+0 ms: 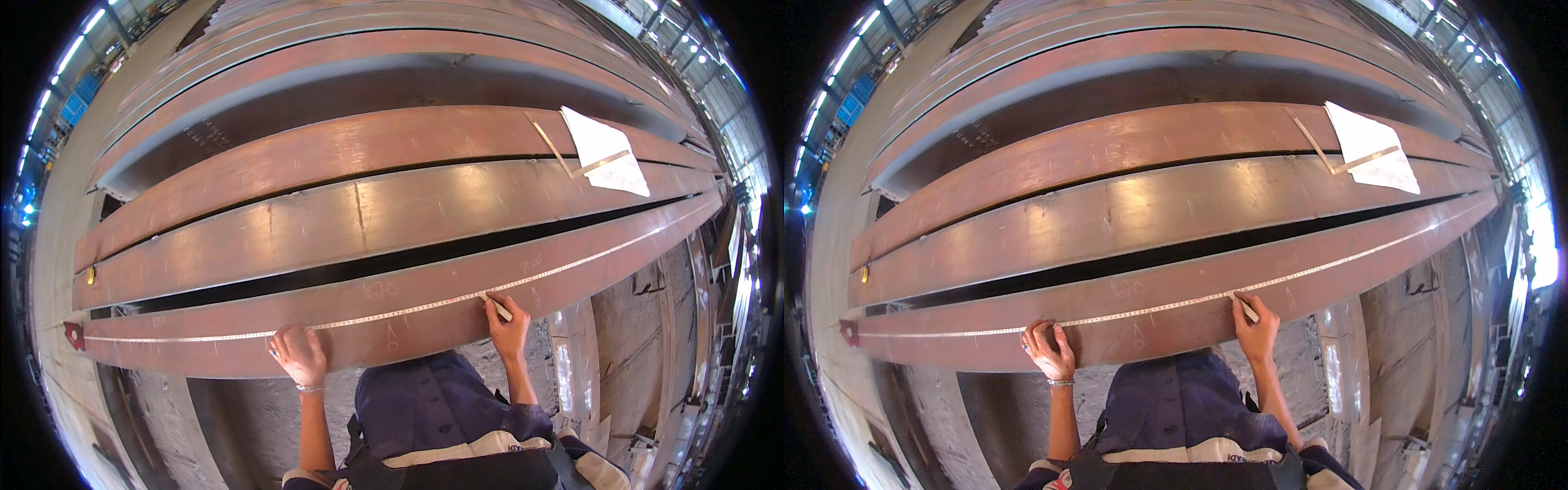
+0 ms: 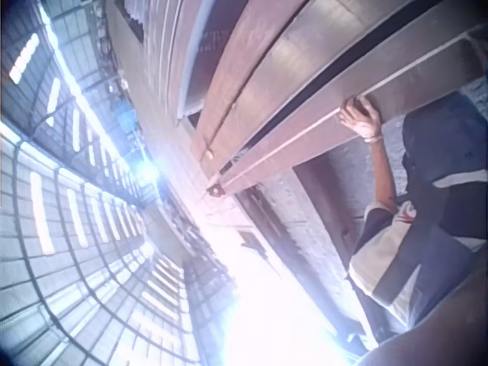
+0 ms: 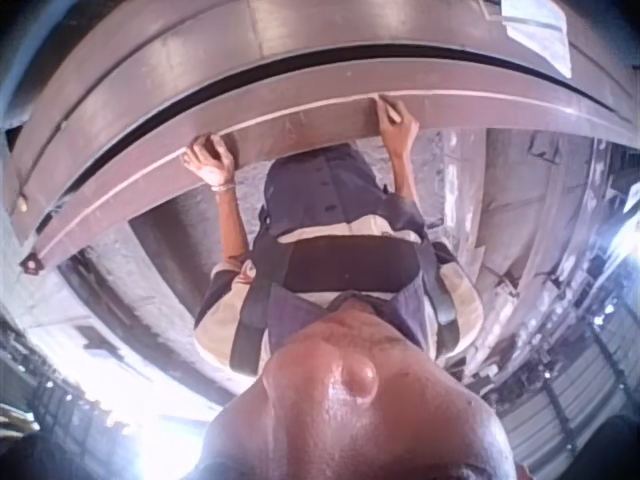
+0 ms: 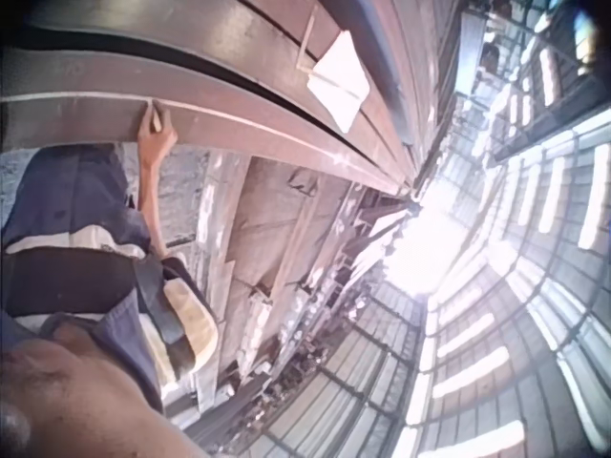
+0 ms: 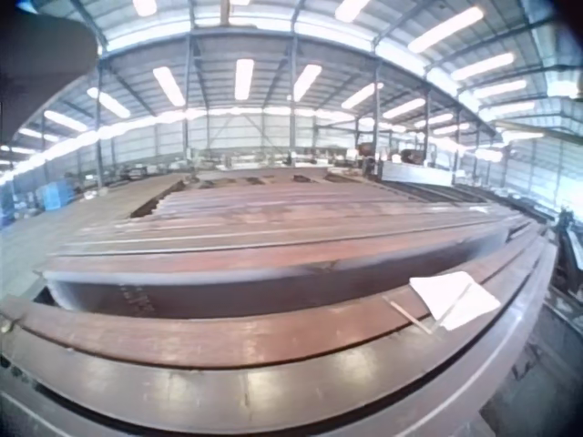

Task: The person measures a large curved metal sheet using a tape measure and marks measurement points with a white marker. The person repeatedly extends the tape measure along the sheet and writes numerical values at specific intervals.

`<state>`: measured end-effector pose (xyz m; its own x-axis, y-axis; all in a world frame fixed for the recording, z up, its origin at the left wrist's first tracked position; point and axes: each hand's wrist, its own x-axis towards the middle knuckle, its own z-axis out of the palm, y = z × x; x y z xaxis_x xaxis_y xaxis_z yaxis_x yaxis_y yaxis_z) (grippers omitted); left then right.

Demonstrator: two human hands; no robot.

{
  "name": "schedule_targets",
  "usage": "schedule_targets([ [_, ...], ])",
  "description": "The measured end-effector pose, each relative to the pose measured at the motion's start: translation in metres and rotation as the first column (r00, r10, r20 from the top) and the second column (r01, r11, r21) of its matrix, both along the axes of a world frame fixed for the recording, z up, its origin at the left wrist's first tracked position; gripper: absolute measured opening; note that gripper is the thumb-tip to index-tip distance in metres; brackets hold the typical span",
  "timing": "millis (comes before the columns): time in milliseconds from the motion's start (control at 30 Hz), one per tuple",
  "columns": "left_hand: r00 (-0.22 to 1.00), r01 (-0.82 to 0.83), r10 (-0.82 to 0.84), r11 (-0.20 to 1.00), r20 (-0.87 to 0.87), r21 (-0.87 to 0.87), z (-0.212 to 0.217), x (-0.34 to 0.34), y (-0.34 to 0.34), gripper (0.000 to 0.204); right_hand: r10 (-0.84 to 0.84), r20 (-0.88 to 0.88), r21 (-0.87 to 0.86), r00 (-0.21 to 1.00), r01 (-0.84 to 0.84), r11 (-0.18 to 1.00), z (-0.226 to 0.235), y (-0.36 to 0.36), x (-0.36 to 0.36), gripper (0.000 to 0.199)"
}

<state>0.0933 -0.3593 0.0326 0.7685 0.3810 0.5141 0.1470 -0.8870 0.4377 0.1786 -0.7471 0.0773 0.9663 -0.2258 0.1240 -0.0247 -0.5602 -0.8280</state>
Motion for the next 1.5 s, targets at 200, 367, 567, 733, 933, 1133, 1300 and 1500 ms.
schedule_targets([
  [200,0.999,-0.017,0.016,1.0,-0.031,-0.003,-0.002,-0.001,0.001,0.036,-0.005,-0.012,0.026,1.0,0.006,1.0,0.0,0.0,0.001,0.017],
  [367,1.0,-0.005,0.005,1.0,-0.02,-0.01,-0.002,-0.001,0.001,0.03,-0.009,-0.007,0.012,1.0,0.009,1.0,0.002,0.001,0.001,0.018],
  [567,0.999,-0.018,0.018,1.0,0.032,0.002,0.001,0.003,-0.003,0.017,-0.032,-0.026,-0.019,0.999,0.032,0.999,0.005,0.001,0.002,0.017],
  [733,1.0,-0.017,0.016,1.0,0.019,0.023,-0.001,0.003,-0.001,0.018,0.003,-0.016,0.026,1.0,-0.002,1.0,0.007,0.0,0.001,0.018],
  [933,0.999,-0.048,0.048,0.999,-0.001,0.022,-0.005,0.002,0.0,0.018,0.008,0.029,-0.006,1.0,-0.008,1.0,0.007,0.0,0.002,0.019],
  [1133,0.999,-0.033,0.033,0.999,0.004,0.012,-0.005,0.001,0.0,0.019,0.011,0.016,0.0,1.0,-0.011,1.0,0.008,-0.001,0.003,0.019],
  [1300,0.999,-0.035,0.035,0.999,0.005,0.031,-0.007,0.002,0.003,0.022,0.012,-0.02,0.022,1.0,-0.012,1.0,0.007,-0.001,0.002,0.02],
  [1500,0.999,-0.027,0.026,0.999,0.02,0.042,-0.009,0.002,0.004,0.022,-0.024,-0.034,0.009,0.999,0.024,1.0,0.005,0.0,0.001,0.017],
])
